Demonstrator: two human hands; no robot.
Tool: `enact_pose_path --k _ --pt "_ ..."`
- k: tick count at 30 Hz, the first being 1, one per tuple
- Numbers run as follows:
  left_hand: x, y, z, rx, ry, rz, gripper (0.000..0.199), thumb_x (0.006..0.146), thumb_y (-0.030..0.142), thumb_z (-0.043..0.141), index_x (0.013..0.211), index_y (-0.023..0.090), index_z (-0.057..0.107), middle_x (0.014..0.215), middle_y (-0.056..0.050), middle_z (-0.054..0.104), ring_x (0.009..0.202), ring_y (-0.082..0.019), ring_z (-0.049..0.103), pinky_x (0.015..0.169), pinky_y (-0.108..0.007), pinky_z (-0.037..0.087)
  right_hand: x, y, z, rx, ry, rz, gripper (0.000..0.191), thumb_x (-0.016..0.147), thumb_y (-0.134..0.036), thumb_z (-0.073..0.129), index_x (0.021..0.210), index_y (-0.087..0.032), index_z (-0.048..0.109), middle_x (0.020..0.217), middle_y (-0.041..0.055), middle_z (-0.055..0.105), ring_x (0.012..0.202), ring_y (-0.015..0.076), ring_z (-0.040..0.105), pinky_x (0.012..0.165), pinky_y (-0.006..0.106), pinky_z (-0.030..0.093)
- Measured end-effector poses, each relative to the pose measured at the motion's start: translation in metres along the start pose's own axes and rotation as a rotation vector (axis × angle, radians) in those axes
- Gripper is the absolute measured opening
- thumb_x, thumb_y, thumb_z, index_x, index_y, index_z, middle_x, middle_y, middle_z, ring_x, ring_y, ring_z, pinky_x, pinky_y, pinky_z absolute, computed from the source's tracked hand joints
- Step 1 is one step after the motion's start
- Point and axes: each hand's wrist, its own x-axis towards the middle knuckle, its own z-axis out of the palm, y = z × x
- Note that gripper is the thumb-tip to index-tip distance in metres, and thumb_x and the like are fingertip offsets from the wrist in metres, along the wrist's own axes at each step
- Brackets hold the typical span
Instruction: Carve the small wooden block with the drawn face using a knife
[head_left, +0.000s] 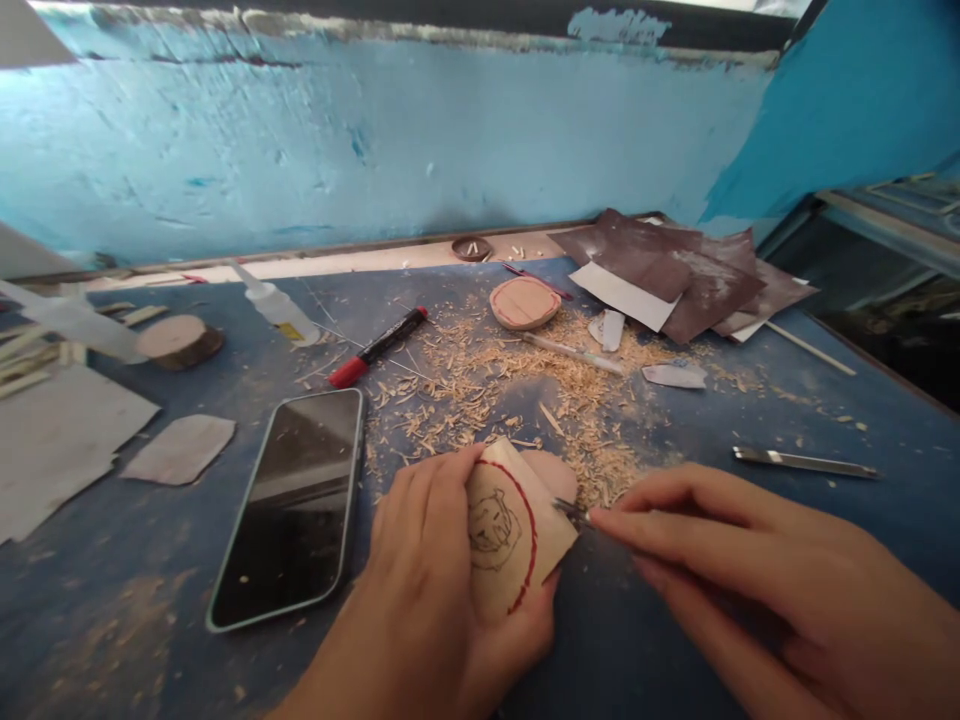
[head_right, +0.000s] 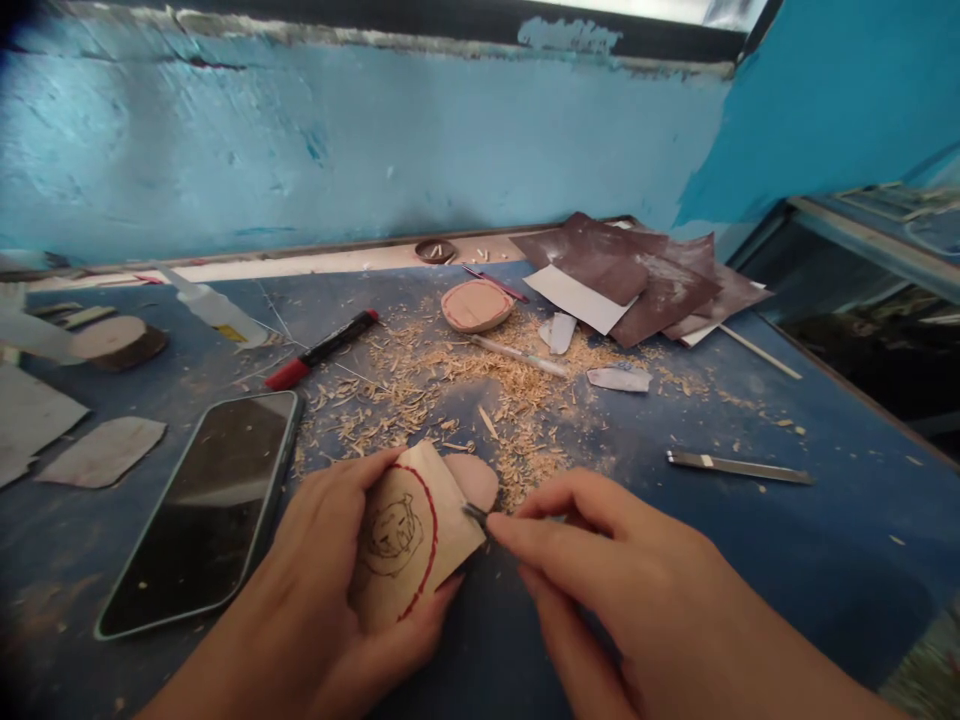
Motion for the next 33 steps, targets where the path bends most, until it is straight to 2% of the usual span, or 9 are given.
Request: enact_pose_path --k 4,12,17,21,24,28,33 --pt "0.0 0.0 -0.001 -0.002 -0.011 -0.013 0.079 0.082 0.042 0.072 0.148 0.02 0.034 0.135 -0.017 0.053 0.126 -0.037 0.056 0.106 -0.057 0.051 -0.016 0.004 0.003 0.059 -0.011 0.01 0.038 0.089 -0.007 0.054 0.111 -0.03 0.074 0.099 0.0004 0.074 0.079 0.0118 0.076 0.067 0.015 0.063" --pt "-0.001 0.0 -0.001 0.009 -0.013 -0.031 0.08 0.081 0.043 0.073 0.148 0.021 0.035 0.136 -0.016 0.054 0.126 -0.037 0.057 0.104 -0.058 0.052 -0.019 0.004 0.009 0.084 0.015 0.018 0.035 0.088 -0.005 0.053 0.106 -0.028 0.073 0.093 0.0016 0.071 0.076 0.0121 0.074 0.065 0.015 0.063" --pt "0.002 0.002 -0.001 -0.017 -0.017 -0.056 0.079 0.079 0.042 0.074 0.146 0.022 0.038 0.133 -0.015 0.055 0.125 -0.037 0.058 0.104 -0.059 0.053 -0.024 0.003 0.01 0.038 -0.019 0.052 0.038 0.09 -0.007 0.051 0.111 -0.03 0.073 0.096 0.0013 0.071 0.078 0.0118 0.075 0.065 0.016 0.063" --pt "0.003 0.003 -0.001 -0.031 -0.021 -0.061 0.078 0.078 0.039 0.075 0.145 0.023 0.038 0.132 -0.015 0.056 0.124 -0.037 0.058 0.105 -0.06 0.052 -0.027 0.002 0.018 0.003 -0.021 0.088 0.047 0.09 -0.007 0.055 0.127 -0.034 0.069 0.106 0.0013 0.072 0.087 0.0131 0.077 0.072 0.017 0.065" --pt "0.002 0.003 0.0 -0.033 -0.02 -0.052 0.078 0.077 0.039 0.074 0.145 0.022 0.038 0.131 -0.015 0.056 0.123 -0.037 0.058 0.105 -0.06 0.052 -0.02 0.0 0.027 0.002 0.012 0.075 0.047 0.092 -0.008 0.057 0.132 -0.029 0.068 0.108 0.0044 0.072 0.089 0.0149 0.077 0.075 0.02 0.066" --pt "-0.001 0.003 0.003 -0.028 0.02 -0.008 0.077 0.08 0.037 0.072 0.146 0.02 0.037 0.132 -0.017 0.056 0.124 -0.037 0.057 0.106 -0.058 0.052 0.0 -0.005 0.034 0.1 0.093 0.013 0.041 0.095 -0.006 0.052 0.13 -0.019 0.07 0.108 0.009 0.071 0.091 0.0159 0.075 0.08 0.024 0.066" --pt "-0.003 0.002 0.005 -0.009 0.047 0.01 0.076 0.083 0.039 0.07 0.147 0.018 0.036 0.133 -0.019 0.056 0.124 -0.038 0.056 0.106 -0.061 0.052 0.018 -0.008 0.034 0.147 0.051 0.026 0.041 0.099 -0.006 0.053 0.132 -0.024 0.07 0.112 0.0072 0.069 0.099 0.0161 0.072 0.087 0.027 0.063"
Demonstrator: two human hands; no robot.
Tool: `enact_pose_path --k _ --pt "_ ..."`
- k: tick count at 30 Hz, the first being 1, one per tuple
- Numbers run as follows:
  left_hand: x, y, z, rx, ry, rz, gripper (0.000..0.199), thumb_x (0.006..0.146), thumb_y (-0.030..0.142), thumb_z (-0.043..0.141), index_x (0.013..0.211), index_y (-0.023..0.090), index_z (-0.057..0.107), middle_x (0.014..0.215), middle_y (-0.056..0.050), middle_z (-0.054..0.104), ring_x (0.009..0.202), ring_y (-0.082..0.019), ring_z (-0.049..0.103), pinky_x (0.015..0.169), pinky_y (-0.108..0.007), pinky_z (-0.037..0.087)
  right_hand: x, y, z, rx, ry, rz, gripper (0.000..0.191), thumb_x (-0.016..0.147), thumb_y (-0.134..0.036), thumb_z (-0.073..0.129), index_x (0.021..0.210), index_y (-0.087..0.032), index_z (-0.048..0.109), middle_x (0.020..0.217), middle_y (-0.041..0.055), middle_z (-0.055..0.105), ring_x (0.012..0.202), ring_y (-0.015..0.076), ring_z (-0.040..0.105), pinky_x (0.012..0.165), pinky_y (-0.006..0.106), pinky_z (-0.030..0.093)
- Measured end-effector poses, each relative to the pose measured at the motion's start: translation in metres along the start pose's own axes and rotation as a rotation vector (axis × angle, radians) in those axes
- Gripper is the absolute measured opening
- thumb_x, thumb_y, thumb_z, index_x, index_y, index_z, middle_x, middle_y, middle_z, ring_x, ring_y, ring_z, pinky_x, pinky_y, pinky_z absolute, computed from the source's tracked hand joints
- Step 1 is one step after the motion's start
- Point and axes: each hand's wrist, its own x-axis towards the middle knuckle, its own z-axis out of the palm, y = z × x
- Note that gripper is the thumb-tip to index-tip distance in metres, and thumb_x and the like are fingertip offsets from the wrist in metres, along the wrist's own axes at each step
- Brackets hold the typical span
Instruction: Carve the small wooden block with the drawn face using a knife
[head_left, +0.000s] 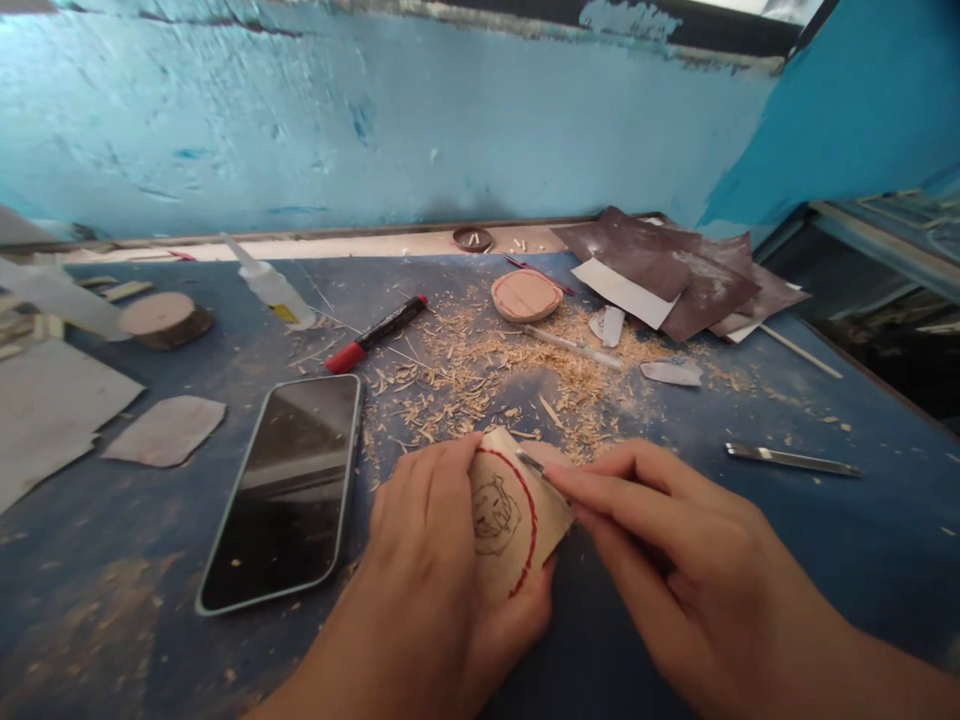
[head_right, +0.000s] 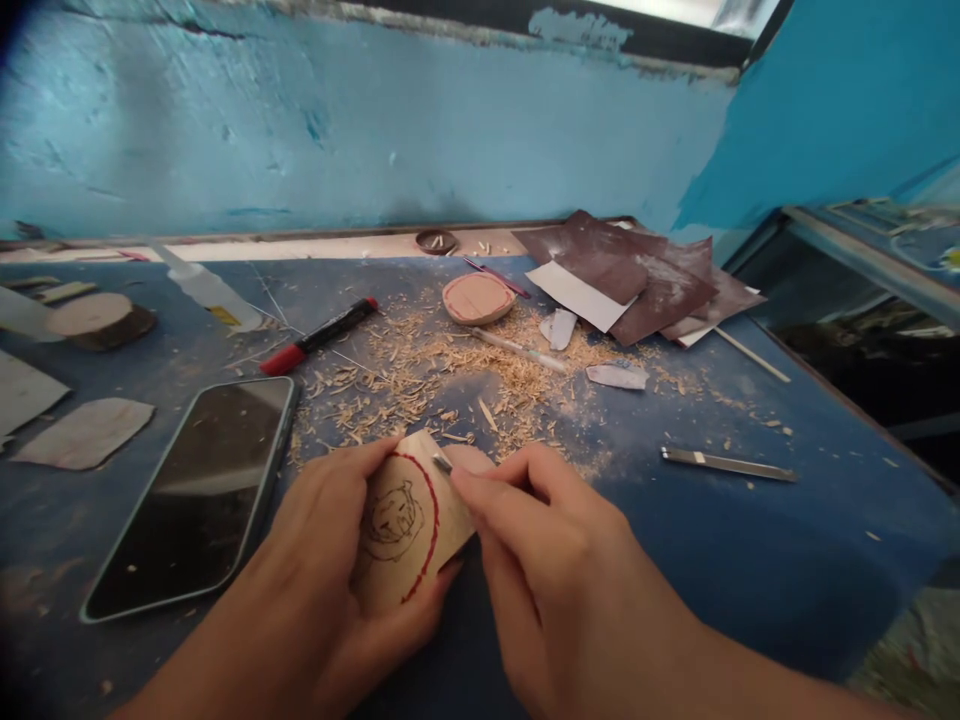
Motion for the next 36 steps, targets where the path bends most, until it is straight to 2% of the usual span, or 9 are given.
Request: enact_pose_path --k 2,5,8,10,14,17,26,33,36 --pt "0.0 0.0 0.001 -0.014 0.014 0.01 0.076 0.081 0.037 0.071 0.146 0.019 0.036 0.132 -0.017 0.056 0.122 -0.038 0.057 0.105 -0.061 0.052 0.008 0.0 0.003 0.01 -0.005 0.025 0.039 0.1 -0.008 0.052 0.13 -0.025 0.071 0.111 0.0065 0.07 0.096 0.0161 0.071 0.085 0.029 0.063" --pt "0.001 0.0 0.001 -0.034 0.009 0.016 0.075 0.079 0.035 0.071 0.145 0.023 0.037 0.129 -0.015 0.057 0.119 -0.037 0.059 0.102 -0.059 0.054 0.022 -0.001 0.006 0.03 0.003 0.031 0.03 0.101 -0.01 0.053 0.116 -0.021 0.076 0.106 0.0073 0.071 0.092 0.0169 0.071 0.083 0.031 0.062" --pt "0.001 0.001 -0.001 -0.032 -0.001 0.02 0.074 0.082 0.036 0.07 0.146 0.023 0.035 0.129 -0.015 0.057 0.12 -0.037 0.059 0.102 -0.058 0.054 0.03 -0.004 0.0 0.021 -0.003 0.029 0.028 0.1 -0.012 0.055 0.112 -0.02 0.078 0.103 0.0069 0.072 0.088 0.0159 0.071 0.08 0.029 0.061" --pt "0.001 0.003 -0.002 -0.026 -0.009 0.019 0.074 0.083 0.036 0.069 0.146 0.022 0.034 0.13 -0.015 0.057 0.122 -0.036 0.058 0.104 -0.057 0.053 0.025 -0.006 -0.012 -0.002 -0.03 0.052 0.03 0.101 -0.014 0.054 0.118 -0.023 0.078 0.104 0.0053 0.072 0.085 0.0137 0.071 0.075 0.025 0.061" --pt "0.001 0.004 -0.004 -0.017 -0.047 -0.009 0.074 0.083 0.037 0.07 0.146 0.021 0.034 0.133 -0.016 0.055 0.126 -0.036 0.055 0.107 -0.056 0.05 -0.002 -0.005 -0.038 -0.094 -0.102 0.068 0.034 0.101 -0.016 0.054 0.125 -0.027 0.075 0.102 0.0032 0.072 0.085 0.013 0.072 0.071 0.02 0.063" --pt "0.002 0.003 -0.003 -0.009 -0.06 -0.034 0.075 0.083 0.038 0.07 0.146 0.021 0.034 0.134 -0.016 0.053 0.127 -0.036 0.054 0.109 -0.057 0.049 -0.019 -0.002 -0.043 -0.123 -0.153 0.047 0.037 0.098 -0.015 0.054 0.126 -0.03 0.074 0.103 0.0029 0.072 0.085 0.0139 0.074 0.071 0.02 0.065" --pt "0.001 0.002 -0.002 -0.024 -0.046 -0.029 0.076 0.079 0.038 0.072 0.144 0.019 0.038 0.132 -0.016 0.055 0.125 -0.037 0.056 0.108 -0.058 0.049 -0.024 0.001 -0.026 -0.055 -0.106 0.075 0.039 0.094 -0.008 0.055 0.122 -0.026 0.076 0.094 0.0031 0.071 0.077 0.0121 0.074 0.065 0.018 0.065" --pt "0.002 0.002 -0.003 0.01 -0.034 0.0 0.074 0.081 0.036 0.071 0.144 0.017 0.037 0.129 -0.016 0.055 0.12 -0.035 0.056 0.104 -0.058 0.051 -0.033 0.006 -0.012 0.002 -0.095 0.13 0.041 0.096 -0.011 0.057 0.132 -0.026 0.07 0.103 0.0042 0.07 0.085 0.0132 0.075 0.072 0.02 0.066" --pt "0.001 0.0 -0.004 0.035 -0.023 0.017 0.073 0.083 0.038 0.07 0.144 0.015 0.036 0.128 -0.017 0.056 0.119 -0.036 0.056 0.104 -0.059 0.051 -0.032 0.005 -0.008 0.035 -0.066 0.151 0.036 0.1 -0.013 0.053 0.128 -0.025 0.071 0.102 0.0044 0.069 0.08 0.0113 0.073 0.068 0.018 0.064"
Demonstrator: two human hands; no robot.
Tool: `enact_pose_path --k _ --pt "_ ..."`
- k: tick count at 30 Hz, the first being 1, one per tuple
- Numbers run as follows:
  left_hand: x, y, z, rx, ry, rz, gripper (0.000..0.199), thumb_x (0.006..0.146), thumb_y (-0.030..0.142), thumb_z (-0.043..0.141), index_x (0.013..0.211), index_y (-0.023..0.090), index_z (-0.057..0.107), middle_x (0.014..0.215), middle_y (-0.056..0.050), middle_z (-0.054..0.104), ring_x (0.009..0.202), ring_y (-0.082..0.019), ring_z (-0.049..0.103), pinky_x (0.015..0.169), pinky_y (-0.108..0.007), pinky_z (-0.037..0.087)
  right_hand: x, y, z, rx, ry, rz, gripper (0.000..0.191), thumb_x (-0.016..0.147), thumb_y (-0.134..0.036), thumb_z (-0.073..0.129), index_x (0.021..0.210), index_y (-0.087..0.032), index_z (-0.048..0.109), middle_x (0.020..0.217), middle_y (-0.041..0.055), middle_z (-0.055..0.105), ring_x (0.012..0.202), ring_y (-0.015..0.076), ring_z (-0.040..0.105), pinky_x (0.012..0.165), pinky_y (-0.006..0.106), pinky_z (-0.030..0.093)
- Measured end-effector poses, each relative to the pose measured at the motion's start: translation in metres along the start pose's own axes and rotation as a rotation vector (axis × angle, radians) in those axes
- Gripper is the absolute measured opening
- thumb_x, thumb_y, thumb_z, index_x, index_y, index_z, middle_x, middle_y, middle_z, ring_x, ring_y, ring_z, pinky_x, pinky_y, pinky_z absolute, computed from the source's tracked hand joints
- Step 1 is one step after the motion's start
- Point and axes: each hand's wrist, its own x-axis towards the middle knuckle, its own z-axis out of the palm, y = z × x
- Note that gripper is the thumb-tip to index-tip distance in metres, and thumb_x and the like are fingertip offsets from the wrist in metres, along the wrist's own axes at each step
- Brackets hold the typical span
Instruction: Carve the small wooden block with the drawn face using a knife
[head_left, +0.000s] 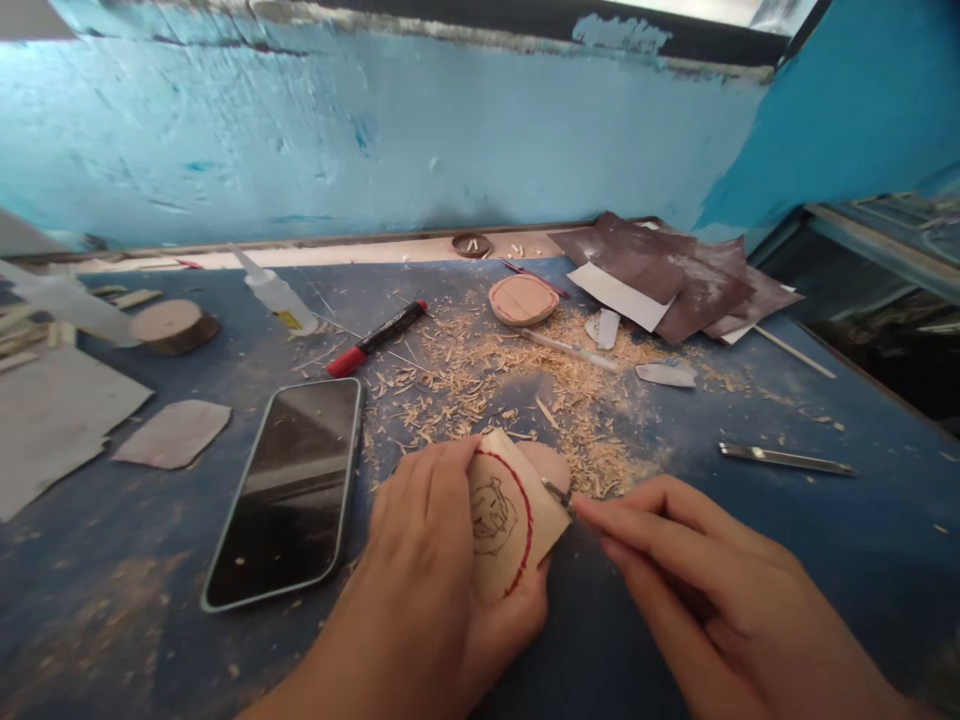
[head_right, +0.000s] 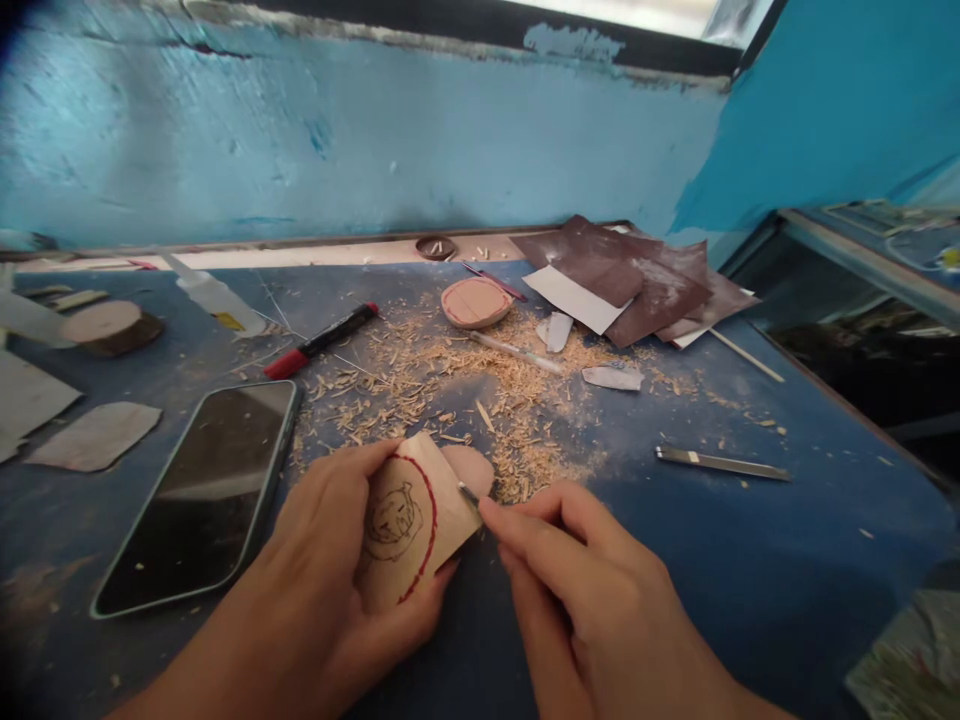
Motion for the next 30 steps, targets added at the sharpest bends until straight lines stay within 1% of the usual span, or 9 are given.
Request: enact_pose_path --k 5,8,11,13,16,18,23,27,30 --pt "-0.003 0.003 0.005 0.029 0.028 0.084 0.074 0.081 0.034 0.068 0.145 0.012 0.038 0.131 -0.019 0.058 0.119 -0.037 0.057 0.101 -0.059 0.054 0.027 -0.01 0.012 0.072 0.077 -0.059 0.037 0.102 -0.013 0.052 0.133 -0.023 0.07 0.108 0.0048 0.069 0.094 0.012 0.071 0.086 0.022 0.061" --pt "-0.006 0.007 0.01 0.084 0.086 0.155 0.07 0.083 0.033 0.066 0.144 0.008 0.041 0.132 -0.023 0.059 0.118 -0.039 0.059 0.097 -0.06 0.056 0.051 -0.021 0.013 0.087 0.095 -0.11 0.032 0.1 -0.012 0.055 0.124 -0.02 0.076 0.104 0.0043 0.071 0.094 0.0127 0.071 0.088 0.023 0.06" --pt "-0.008 0.007 0.012 0.109 0.127 0.145 0.067 0.087 0.037 0.063 0.142 0.006 0.042 0.131 -0.027 0.059 0.12 -0.042 0.06 0.095 -0.062 0.058 0.063 -0.028 0.003 0.054 0.139 -0.132 0.029 0.099 -0.012 0.058 0.12 -0.019 0.077 0.106 0.0043 0.071 0.09 0.0123 0.071 0.088 0.023 0.06" --pt "-0.007 0.006 0.011 0.085 0.129 0.118 0.068 0.087 0.04 0.063 0.142 0.006 0.043 0.129 -0.026 0.06 0.118 -0.041 0.061 0.094 -0.062 0.059 0.06 -0.028 -0.008 0.019 0.138 -0.11 0.03 0.099 -0.013 0.058 0.122 -0.022 0.076 0.108 0.0036 0.07 0.088 0.0117 0.071 0.085 0.022 0.061" --pt "-0.004 0.002 0.008 0.058 0.108 0.099 0.072 0.087 0.045 0.065 0.146 0.01 0.042 0.13 -0.022 0.062 0.118 -0.039 0.061 0.097 -0.061 0.058 0.042 -0.02 -0.024 -0.031 0.032 -0.081 0.031 0.101 -0.014 0.056 0.121 -0.027 0.076 0.106 0.0026 0.071 0.085 0.0107 0.072 0.077 0.019 0.062" --pt "-0.002 -0.001 0.005 0.065 0.084 0.077 0.075 0.088 0.048 0.067 0.149 0.013 0.04 0.134 -0.021 0.061 0.123 -0.04 0.059 0.102 -0.063 0.054 0.028 -0.013 -0.029 -0.072 -0.034 -0.088 0.033 0.101 -0.014 0.054 0.123 -0.028 0.075 0.106 0.0027 0.072 0.088 0.0111 0.074 0.077 0.018 0.063" --pt "0.003 -0.004 -0.001 0.071 0.047 0.008 0.081 0.085 0.05 0.071 0.149 0.014 0.038 0.135 -0.02 0.059 0.126 -0.04 0.058 0.107 -0.062 0.05 0.003 -0.001 -0.029 -0.112 -0.061 -0.067 0.039 0.1 -0.013 0.052 0.129 -0.029 0.072 0.105 0.0038 0.073 0.083 0.012 0.076 0.071 0.018 0.066" --pt "0.006 -0.002 -0.006 0.123 0.032 0.024 0.086 0.084 0.056 0.071 0.148 0.01 0.037 0.131 -0.023 0.058 0.121 -0.04 0.059 0.102 -0.063 0.052 -0.001 0.001 -0.029 -0.102 -0.053 -0.092 0.042 0.097 -0.009 0.051 0.128 -0.026 0.073 0.102 0.0043 0.073 0.083 0.0116 0.076 0.072 0.017 0.066" --pt "0.006 0.0 -0.008 0.177 0.009 0.037 0.082 0.085 0.059 0.069 0.144 0.01 0.041 0.128 -0.023 0.059 0.116 -0.042 0.059 0.097 -0.065 0.053 -0.001 0.0 -0.029 -0.085 -0.061 -0.099 0.041 0.095 -0.007 0.052 0.126 -0.025 0.073 0.101 0.0042 0.073 0.084 0.0107 0.076 0.073 0.016 0.065"
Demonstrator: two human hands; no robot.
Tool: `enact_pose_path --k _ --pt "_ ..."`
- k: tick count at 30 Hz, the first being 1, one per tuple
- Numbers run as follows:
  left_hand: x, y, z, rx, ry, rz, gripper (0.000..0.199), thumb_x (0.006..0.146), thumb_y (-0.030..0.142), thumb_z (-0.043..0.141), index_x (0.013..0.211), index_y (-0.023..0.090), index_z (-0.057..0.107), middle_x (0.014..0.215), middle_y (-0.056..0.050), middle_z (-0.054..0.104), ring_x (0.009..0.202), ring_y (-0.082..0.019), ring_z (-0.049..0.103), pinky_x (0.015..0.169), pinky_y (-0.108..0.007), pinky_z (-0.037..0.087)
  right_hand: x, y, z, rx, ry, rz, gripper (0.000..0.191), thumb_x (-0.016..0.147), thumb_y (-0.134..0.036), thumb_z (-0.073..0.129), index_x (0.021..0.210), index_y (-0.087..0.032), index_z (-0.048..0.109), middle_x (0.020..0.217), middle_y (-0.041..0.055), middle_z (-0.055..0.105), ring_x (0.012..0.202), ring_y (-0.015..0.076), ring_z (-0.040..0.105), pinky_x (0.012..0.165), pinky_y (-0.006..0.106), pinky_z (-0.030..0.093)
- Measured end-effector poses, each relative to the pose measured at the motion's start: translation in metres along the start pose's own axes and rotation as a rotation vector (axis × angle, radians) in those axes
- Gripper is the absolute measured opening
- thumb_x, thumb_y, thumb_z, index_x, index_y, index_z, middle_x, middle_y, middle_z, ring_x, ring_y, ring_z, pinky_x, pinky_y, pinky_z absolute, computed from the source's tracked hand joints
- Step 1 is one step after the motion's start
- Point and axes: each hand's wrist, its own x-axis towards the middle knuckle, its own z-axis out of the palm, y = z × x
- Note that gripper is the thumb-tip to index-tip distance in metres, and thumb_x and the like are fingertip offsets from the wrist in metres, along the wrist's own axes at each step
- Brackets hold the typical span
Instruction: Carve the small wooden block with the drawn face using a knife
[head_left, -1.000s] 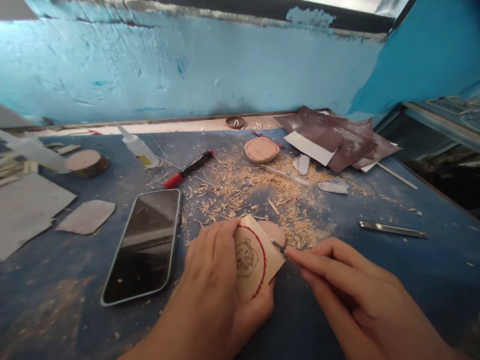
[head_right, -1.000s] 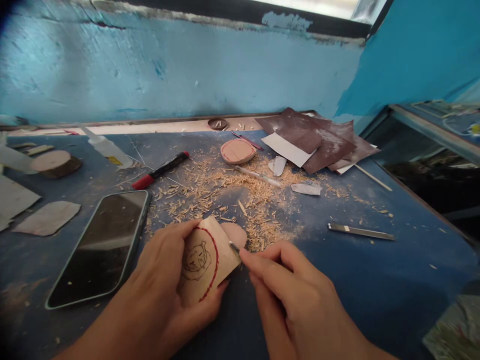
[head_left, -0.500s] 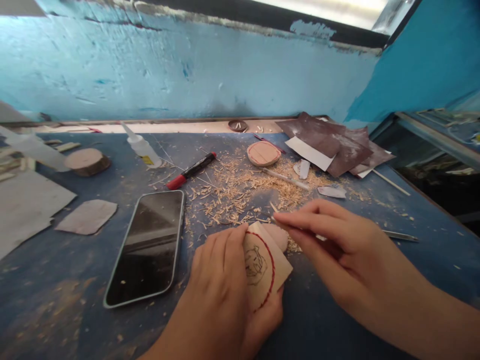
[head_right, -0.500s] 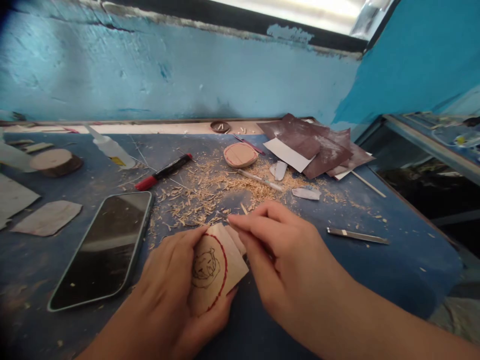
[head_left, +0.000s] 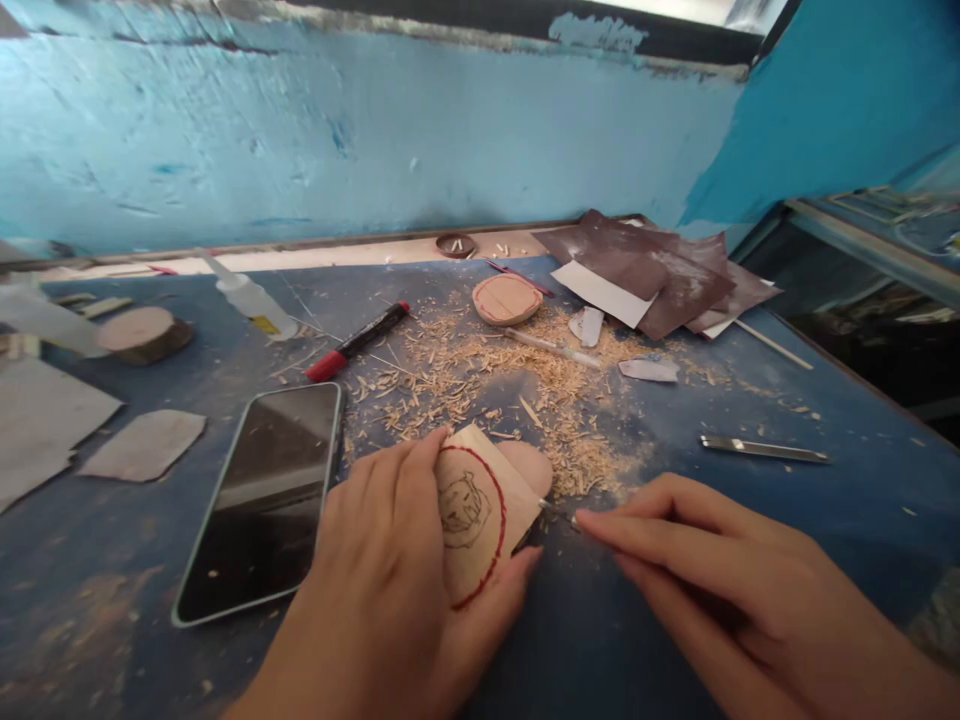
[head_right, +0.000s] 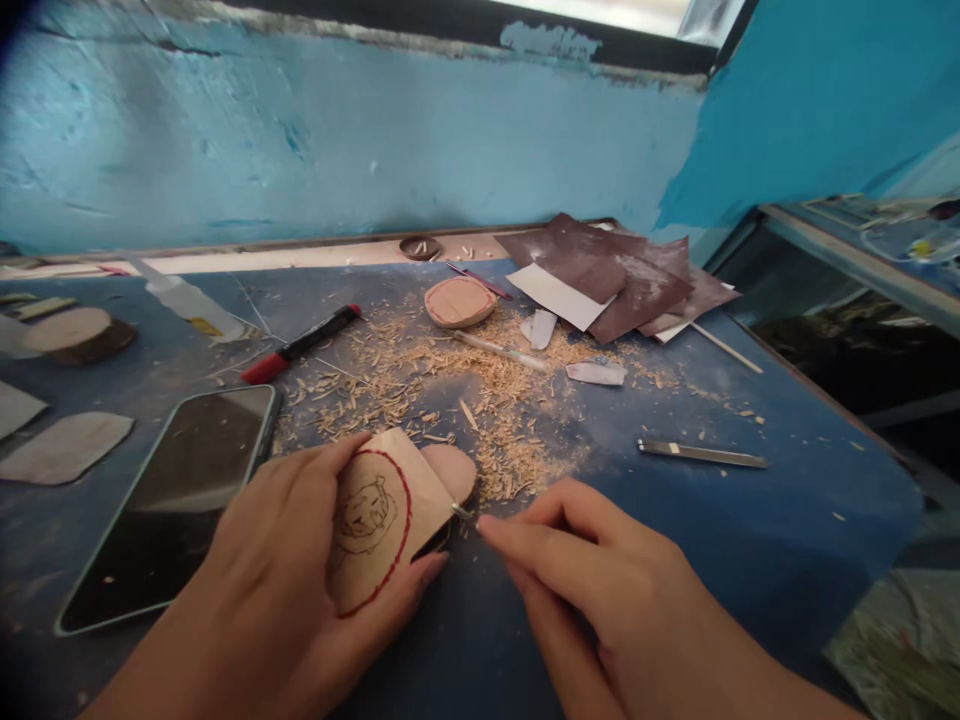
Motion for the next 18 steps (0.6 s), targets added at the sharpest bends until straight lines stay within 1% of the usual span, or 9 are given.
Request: enact_pose_path --k 2,5,8,10,12,15,18 --pt "-0.001 0.001 0.001 0.023 0.005 0.019 0.08 0.086 0.058 0.068 0.143 0.009 0.042 0.127 -0.024 0.059 0.115 -0.042 0.059 0.095 -0.066 0.054 0.0 0.0 0.001 -0.003 -0.012 -0.003 0.039 0.094 -0.006 0.051 0.121 -0.024 0.074 0.099 0.0046 0.072 0.083 0.0113 0.075 0.072 0.017 0.065" --pt "-0.002 0.0 0.004 0.04 0.035 0.05 0.073 0.088 0.048 0.067 0.142 0.008 0.04 0.128 -0.025 0.058 0.117 -0.043 0.059 0.096 -0.066 0.055 -0.002 0.0 0.005 -0.028 0.0 -0.004 0.036 0.093 -0.007 0.051 0.113 -0.024 0.076 0.096 0.0051 0.073 0.08 0.0138 0.076 0.07 0.019 0.066" --pt "-0.004 0.0 0.007 0.037 0.034 0.037 0.069 0.086 0.039 0.066 0.143 0.011 0.038 0.131 -0.024 0.057 0.12 -0.043 0.059 0.098 -0.066 0.055 -0.004 0.0 0.011 -0.04 0.038 0.021 0.037 0.093 -0.01 0.055 0.119 -0.029 0.075 0.098 0.0041 0.075 0.078 0.0159 0.077 0.067 0.02 0.067" --pt "-0.004 0.0 0.008 0.039 0.033 0.022 0.069 0.085 0.038 0.066 0.143 0.014 0.037 0.132 -0.023 0.056 0.123 -0.043 0.057 0.1 -0.067 0.055 -0.006 0.0 0.014 -0.036 0.046 0.043 0.038 0.095 -0.012 0.056 0.124 -0.031 0.072 0.099 0.0035 0.075 0.078 0.0159 0.077 0.067 0.019 0.067" --pt "-0.005 0.001 0.008 0.043 0.03 0.02 0.068 0.085 0.038 0.066 0.142 0.016 0.036 0.131 -0.022 0.056 0.122 -0.044 0.057 0.1 -0.068 0.055 -0.01 0.0 0.016 -0.035 0.027 0.048 0.037 0.097 -0.014 0.056 0.126 -0.031 0.071 0.099 0.0027 0.075 0.079 0.0149 0.077 0.07 0.018 0.067" --pt "-0.005 0.002 0.008 0.053 0.034 0.041 0.067 0.086 0.035 0.065 0.142 0.013 0.036 0.128 -0.024 0.057 0.119 -0.044 0.058 0.097 -0.07 0.056 -0.016 0.001 0.02 -0.054 0.022 0.052 0.039 0.097 -0.013 0.057 0.129 -0.032 0.069 0.105 0.0028 0.073 0.084 0.0143 0.077 0.073 0.018 0.067" --pt "-0.006 0.002 0.009 0.067 0.047 0.069 0.071 0.086 0.034 0.065 0.145 0.01 0.033 0.13 -0.026 0.056 0.12 -0.046 0.057 0.097 -0.071 0.055 -0.01 0.001 0.027 -0.05 0.075 0.027 0.044 0.096 -0.01 0.054 0.134 -0.027 0.067 0.106 0.0049 0.071 0.085 0.0144 0.076 0.074 0.02 0.066"
